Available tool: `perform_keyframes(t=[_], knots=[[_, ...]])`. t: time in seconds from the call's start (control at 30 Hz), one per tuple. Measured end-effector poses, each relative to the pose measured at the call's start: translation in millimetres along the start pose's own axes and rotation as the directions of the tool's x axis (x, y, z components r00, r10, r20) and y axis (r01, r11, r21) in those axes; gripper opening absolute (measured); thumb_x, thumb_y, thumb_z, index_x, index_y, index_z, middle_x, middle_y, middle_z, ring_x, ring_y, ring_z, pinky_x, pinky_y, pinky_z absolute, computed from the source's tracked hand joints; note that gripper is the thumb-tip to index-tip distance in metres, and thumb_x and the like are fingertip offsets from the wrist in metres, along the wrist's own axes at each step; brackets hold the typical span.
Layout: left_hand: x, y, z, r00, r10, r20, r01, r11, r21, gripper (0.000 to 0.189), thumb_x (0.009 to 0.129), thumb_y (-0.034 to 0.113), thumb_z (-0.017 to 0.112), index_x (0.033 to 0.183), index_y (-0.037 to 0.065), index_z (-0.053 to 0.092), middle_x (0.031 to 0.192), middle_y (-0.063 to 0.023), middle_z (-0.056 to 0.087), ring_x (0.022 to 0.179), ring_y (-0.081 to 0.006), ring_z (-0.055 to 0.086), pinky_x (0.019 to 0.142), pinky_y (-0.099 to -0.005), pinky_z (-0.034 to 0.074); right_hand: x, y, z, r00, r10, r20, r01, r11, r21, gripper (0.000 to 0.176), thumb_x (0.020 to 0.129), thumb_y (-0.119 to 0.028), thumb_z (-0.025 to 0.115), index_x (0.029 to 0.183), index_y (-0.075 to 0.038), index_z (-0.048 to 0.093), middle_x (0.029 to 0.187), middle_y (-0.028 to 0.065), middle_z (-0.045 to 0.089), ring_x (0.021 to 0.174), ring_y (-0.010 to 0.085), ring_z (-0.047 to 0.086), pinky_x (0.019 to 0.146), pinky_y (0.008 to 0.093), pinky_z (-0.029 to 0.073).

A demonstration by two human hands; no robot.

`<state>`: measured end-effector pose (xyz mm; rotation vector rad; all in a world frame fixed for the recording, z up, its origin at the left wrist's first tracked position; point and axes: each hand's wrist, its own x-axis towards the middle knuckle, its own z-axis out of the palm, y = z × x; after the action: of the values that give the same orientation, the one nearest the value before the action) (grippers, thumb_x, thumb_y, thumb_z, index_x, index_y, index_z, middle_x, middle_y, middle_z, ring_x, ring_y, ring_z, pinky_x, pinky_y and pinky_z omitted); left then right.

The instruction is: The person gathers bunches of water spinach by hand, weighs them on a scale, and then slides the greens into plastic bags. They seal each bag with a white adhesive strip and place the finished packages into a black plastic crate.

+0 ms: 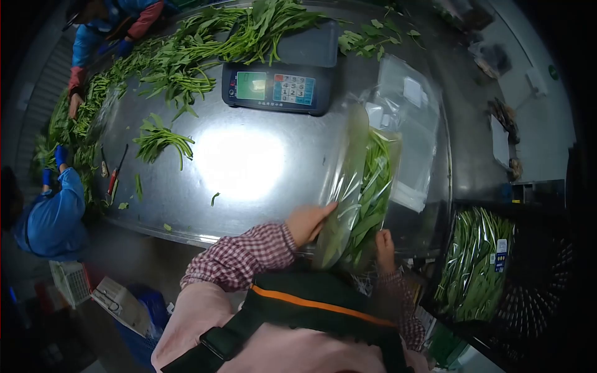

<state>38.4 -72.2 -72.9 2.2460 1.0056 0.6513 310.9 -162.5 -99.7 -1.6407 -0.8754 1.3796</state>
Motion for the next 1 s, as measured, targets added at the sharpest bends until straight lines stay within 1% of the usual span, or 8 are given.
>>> perform_keyframes(t=[0.1,0.27,0.47,0.67,0.83,0.87,0.97,1.0], knots=[[-32,10,-3,0.994,-0.067,0.081,0.071,0.997,-0.039,0.058,0.078,0.003,0.052,0.132,0.010,0.033,0.078,-0.0112,0.055,0.066,-0.0263,0.057,0.058,-0.0352,0.046,-26,-23,18,0.977,0.212,-0.035,-0.170,0.861,0.480,0.012,0.093,-0.017,0.045,0.085,-0.008,0.048,0.076,-0.0049,0.045,0.069,0.0042,0.042,0.062,0.0191,0.035],[-21,19,-13,0.994,-0.081,-0.070,0.065,0.977,-0.202,0.051,0.078,-0.001,0.049,0.127,0.008,0.042,0.066,-0.0080,0.052,0.058,-0.0202,0.054,0.054,-0.0299,0.044,-26,-26,22,0.986,0.123,0.108,-0.164,0.775,0.611,0.011,0.091,-0.015,0.047,0.081,-0.009,0.047,0.080,-0.0011,0.047,0.074,0.0079,0.044,0.071,0.0228,0.037],[85,48,-100,0.955,-0.094,-0.281,-0.062,0.864,-0.499,0.050,0.082,0.001,0.049,0.130,0.004,0.036,0.067,-0.0001,0.050,0.061,-0.0059,0.047,0.060,-0.0205,0.041,-8,-173,15,0.980,-0.092,-0.178,0.176,0.823,0.540,0.015,0.090,-0.016,0.045,0.092,-0.004,0.053,0.086,0.0046,0.053,0.077,0.0133,0.050,0.071,0.0266,0.042],[171,65,-217,0.955,-0.195,-0.223,-0.006,0.739,-0.674,0.059,0.073,0.009,0.060,0.126,-0.003,0.037,0.060,-0.0024,0.055,0.049,-0.0074,0.049,0.041,-0.0233,0.040,17,-304,-11,0.969,-0.234,0.079,0.130,0.755,0.642,0.016,0.090,-0.019,0.047,0.088,-0.005,0.055,0.073,0.0001,0.054,0.046,0.0048,0.045,0.046,0.0173,0.043],[145,113,-289,0.910,0.227,-0.346,-0.413,0.559,-0.719,0.038,0.076,0.011,0.064,0.109,-0.003,0.052,0.064,-0.0043,0.059,0.056,-0.0107,0.055,0.056,-0.0240,0.046,-60,-341,-8,0.835,-0.526,-0.162,0.549,0.783,0.291,0.016,0.090,-0.015,0.044,0.098,-0.003,0.053,0.090,0.0061,0.058,0.064,0.0123,0.056,0.056,0.0218,0.050],[140,116,-276,0.850,0.137,-0.508,-0.519,0.377,-0.767,0.059,0.072,0.012,0.069,0.123,0.000,0.041,0.097,-0.0130,0.060,0.086,-0.0152,0.057,0.066,-0.0260,0.048,-60,-343,-6,0.850,-0.518,-0.097,0.517,0.786,0.340,0.018,0.091,-0.015,0.044,0.100,-0.003,0.053,0.093,0.0072,0.059,0.070,0.0139,0.057,0.061,0.0233,0.050],[102,56,-199,0.811,0.506,-0.292,-0.577,0.772,-0.267,0.138,0.049,0.034,0.087,0.138,0.008,-0.015,0.141,-0.0239,0.012,0.132,-0.0341,0.015,0.107,-0.0440,0.013,-43,-338,-4,0.856,-0.343,0.386,0.014,0.763,0.647,0.023,0.091,-0.018,0.043,0.105,-0.003,0.053,0.101,0.0091,0.059,0.092,0.0176,0.056,0.080,0.0282,0.047],[91,48,-180,0.908,0.390,-0.150,-0.416,0.804,-0.425,0.137,0.050,0.028,0.087,0.137,0.006,-0.016,0.140,-0.0248,0.011,0.131,-0.0327,0.017,0.107,-0.0414,0.017,-41,-333,-3,0.762,-0.270,0.588,-0.266,0.698,0.665,0.025,0.092,-0.019,0.042,0.107,-0.003,0.053,0.103,0.0095,0.058,0.100,0.0187,0.055,0.086,0.0298,0.045]])
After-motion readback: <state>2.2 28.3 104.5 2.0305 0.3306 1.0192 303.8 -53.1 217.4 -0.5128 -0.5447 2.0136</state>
